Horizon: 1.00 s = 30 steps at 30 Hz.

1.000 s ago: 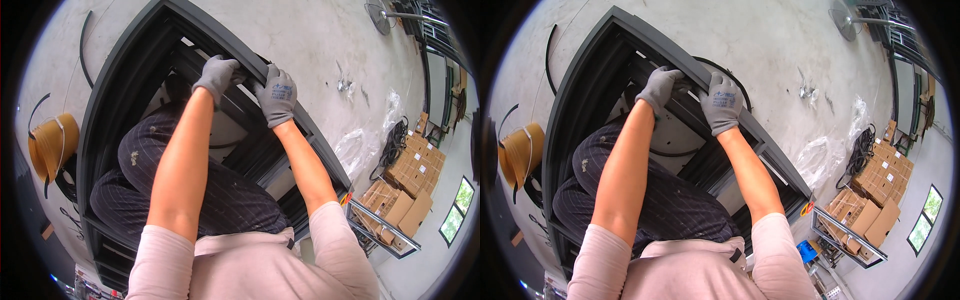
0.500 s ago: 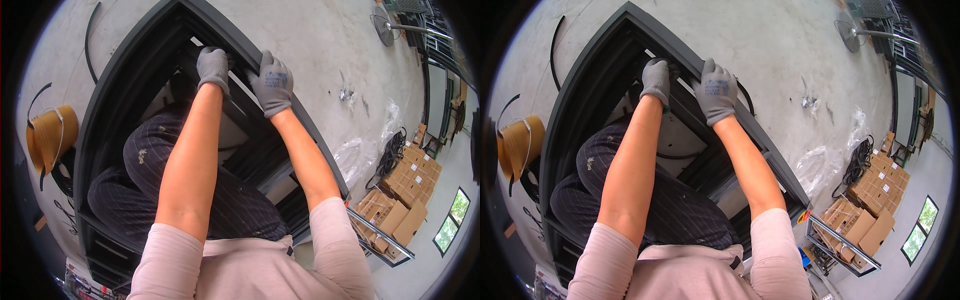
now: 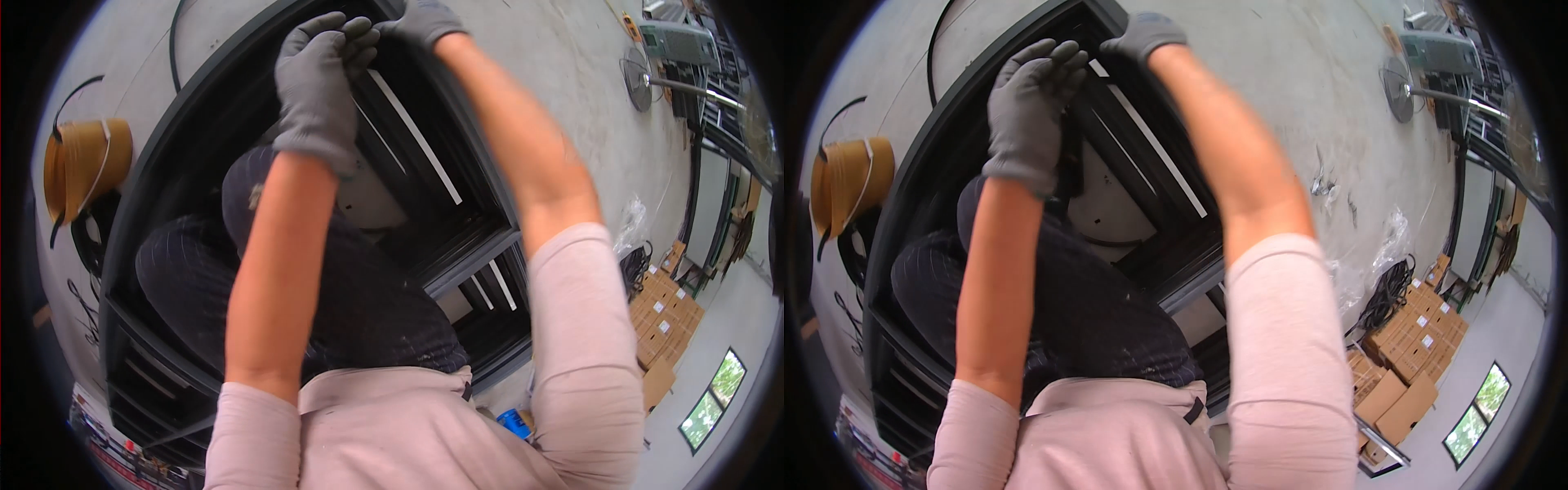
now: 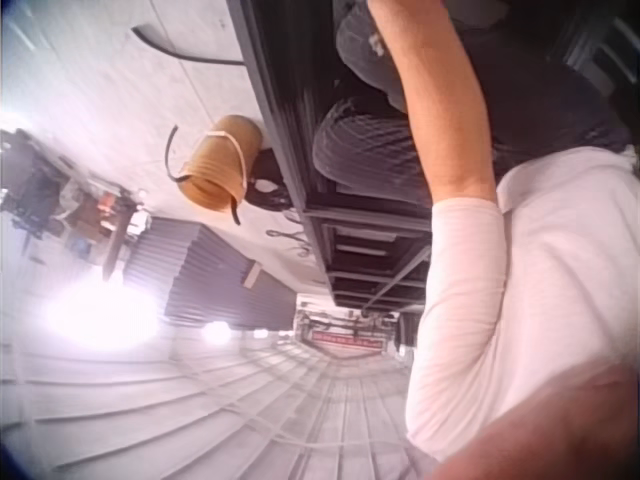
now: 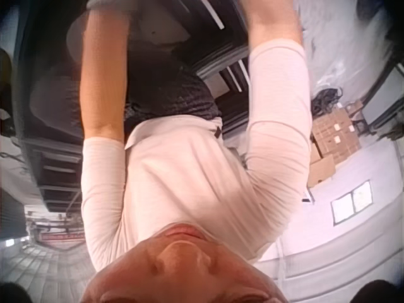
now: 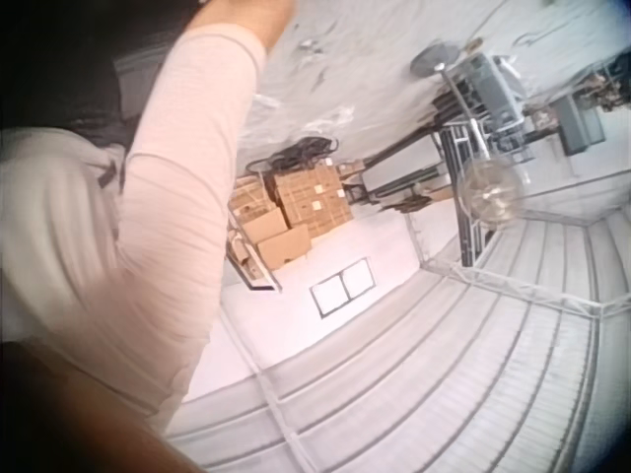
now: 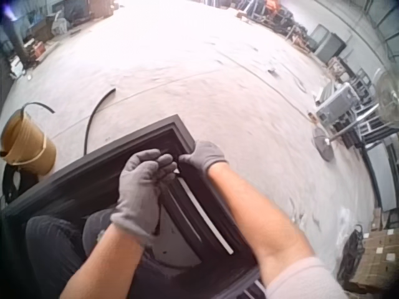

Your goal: Fitting and trimming rubber gaskets into a metal frame structure.

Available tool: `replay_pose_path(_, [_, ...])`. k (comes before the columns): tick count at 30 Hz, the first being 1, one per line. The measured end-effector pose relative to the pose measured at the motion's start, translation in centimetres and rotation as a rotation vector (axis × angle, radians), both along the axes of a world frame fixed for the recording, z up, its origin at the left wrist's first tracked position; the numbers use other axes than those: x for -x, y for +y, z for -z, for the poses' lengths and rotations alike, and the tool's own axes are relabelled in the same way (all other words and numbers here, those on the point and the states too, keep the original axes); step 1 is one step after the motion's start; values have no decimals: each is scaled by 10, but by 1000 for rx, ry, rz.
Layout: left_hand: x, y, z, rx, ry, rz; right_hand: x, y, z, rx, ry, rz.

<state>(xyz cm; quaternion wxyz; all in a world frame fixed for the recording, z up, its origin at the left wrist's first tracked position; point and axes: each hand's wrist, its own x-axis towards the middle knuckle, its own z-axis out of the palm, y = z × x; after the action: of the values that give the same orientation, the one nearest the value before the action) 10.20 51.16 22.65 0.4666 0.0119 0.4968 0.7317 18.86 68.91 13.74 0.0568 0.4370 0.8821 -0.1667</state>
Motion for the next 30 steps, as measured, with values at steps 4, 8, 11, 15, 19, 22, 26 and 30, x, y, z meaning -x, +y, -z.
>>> replay_pose_path(4, [62, -102, -40, -53, 585, 56, -59, -15, -35, 319, 125, -61])
replay_pose_path(8, [116, -214, -68, 509, 1685, 18, -203, -131, -40, 190, -223, 22])
replay_pose_path(11, [160, -299, -74, 457, 1069, -386, -293, -206, -27, 83, -119, 151])
replay_pose_path(15, [165, -338, -30, 609, 783, -384, -314, -226, -23, -108, -239, 297])
replay_pose_path(19, [142, -321, -6, 659, 901, -390, -290, -215, -18, -144, -290, 235])
replay_pose_path(22, [143, -312, -7, 693, 1010, -312, -283, -204, -13, -148, -248, 210])
replay_pose_path(26, [162, -334, 4, 709, 974, -318, -217, -171, -18, -93, -239, 260])
replay_pose_path(30, [150, -327, 1, 781, 941, -376, -146, -121, -12, -70, -228, 233])
